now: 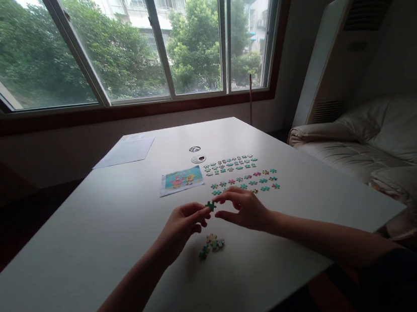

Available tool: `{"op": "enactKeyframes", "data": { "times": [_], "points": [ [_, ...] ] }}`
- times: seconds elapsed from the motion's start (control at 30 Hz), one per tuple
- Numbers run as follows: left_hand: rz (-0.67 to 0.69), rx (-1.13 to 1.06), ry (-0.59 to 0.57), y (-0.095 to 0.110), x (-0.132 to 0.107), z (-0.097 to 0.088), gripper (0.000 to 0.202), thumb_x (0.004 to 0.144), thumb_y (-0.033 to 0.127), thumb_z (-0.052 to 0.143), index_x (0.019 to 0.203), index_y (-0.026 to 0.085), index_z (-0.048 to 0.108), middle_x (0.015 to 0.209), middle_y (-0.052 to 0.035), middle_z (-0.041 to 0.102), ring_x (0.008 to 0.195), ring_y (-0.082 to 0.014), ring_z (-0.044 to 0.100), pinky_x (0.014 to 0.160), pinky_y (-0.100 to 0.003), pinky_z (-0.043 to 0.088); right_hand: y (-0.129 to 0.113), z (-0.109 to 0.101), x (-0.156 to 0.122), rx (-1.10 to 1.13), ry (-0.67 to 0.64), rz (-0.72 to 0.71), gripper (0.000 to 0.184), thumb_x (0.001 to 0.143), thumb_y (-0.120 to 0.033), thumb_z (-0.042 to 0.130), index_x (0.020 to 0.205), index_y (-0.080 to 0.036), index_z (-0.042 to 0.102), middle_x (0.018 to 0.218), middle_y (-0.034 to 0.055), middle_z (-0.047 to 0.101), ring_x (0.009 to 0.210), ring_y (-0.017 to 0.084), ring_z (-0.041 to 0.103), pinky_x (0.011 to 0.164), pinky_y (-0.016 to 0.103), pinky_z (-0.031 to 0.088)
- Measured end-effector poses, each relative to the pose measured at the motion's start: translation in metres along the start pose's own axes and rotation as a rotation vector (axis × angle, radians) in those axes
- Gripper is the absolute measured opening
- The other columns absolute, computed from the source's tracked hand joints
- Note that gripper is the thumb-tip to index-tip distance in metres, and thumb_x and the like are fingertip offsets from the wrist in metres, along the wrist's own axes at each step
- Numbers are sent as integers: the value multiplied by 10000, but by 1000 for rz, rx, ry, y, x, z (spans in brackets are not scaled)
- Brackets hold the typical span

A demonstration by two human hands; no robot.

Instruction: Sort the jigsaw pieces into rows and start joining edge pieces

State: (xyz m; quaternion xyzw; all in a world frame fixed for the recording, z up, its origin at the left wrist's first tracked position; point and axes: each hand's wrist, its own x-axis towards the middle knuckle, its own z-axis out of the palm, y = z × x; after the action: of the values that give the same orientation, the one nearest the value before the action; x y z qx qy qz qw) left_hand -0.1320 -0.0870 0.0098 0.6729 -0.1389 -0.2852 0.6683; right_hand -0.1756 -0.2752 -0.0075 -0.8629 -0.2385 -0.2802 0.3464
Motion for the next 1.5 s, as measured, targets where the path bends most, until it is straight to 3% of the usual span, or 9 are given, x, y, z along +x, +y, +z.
{"op": "enactKeyframes", "data": {
  "times": [0.33,0.63,0.77,1.0,1.27,1.37,1.5],
  "points": [
    [48,119,-53,1,0,-1,235,680,363,645,728,134,660,763,-57,631,621,-112,507,527,-212,373,0,-3,1,-67,16,-18,250,754,-355,592,951,-206,629,851,32,622,526,55,464,516,195,419],
    [64,218,-64,1,1,-2,263,685,384,628,785,145,674,767,-53,644,601,-108,502,501,-207,360,3,-7,3,-128,41,-111,250,775,-338,568,977,-202,625,884,48,642,700,107,571,594,222,461],
    [71,410,-108,2,0,-9,323,693,416,605,872,154,662,745,-48,645,600,-127,519,485,-211,364,9,-21,9,-146,146,-93,243,777,-303,573,992,-199,617,888,43,632,687,99,562,600,221,470],
    [270,926,-104,-3,-1,-20,249,744,367,526,827,178,665,696,-34,638,622,-150,539,583,-246,408,19,-43,13,-164,268,-84,230,766,-293,588,979,-221,634,832,26,617,517,57,461,516,205,445],
    [295,983,-140,-5,0,-21,243,758,350,494,826,187,662,728,-33,639,621,-149,543,571,-234,398,22,-46,12,-167,249,-113,251,753,-311,599,992,-238,632,828,19,610,533,59,463,522,207,431],
    [294,996,-140,-4,0,-21,238,760,344,493,822,186,660,722,-32,637,619,-148,541,571,-235,396,38,-55,19,-224,176,-75,256,757,-344,585,980,-229,638,865,28,617,525,62,453,540,219,427],
    [313,993,-149,-3,0,-20,241,766,347,488,826,184,656,725,-34,633,616,-145,536,569,-232,393,89,-80,29,-344,59,131,288,768,-370,559,987,-201,639,867,36,619,507,66,445,566,230,419]
  ]
}}
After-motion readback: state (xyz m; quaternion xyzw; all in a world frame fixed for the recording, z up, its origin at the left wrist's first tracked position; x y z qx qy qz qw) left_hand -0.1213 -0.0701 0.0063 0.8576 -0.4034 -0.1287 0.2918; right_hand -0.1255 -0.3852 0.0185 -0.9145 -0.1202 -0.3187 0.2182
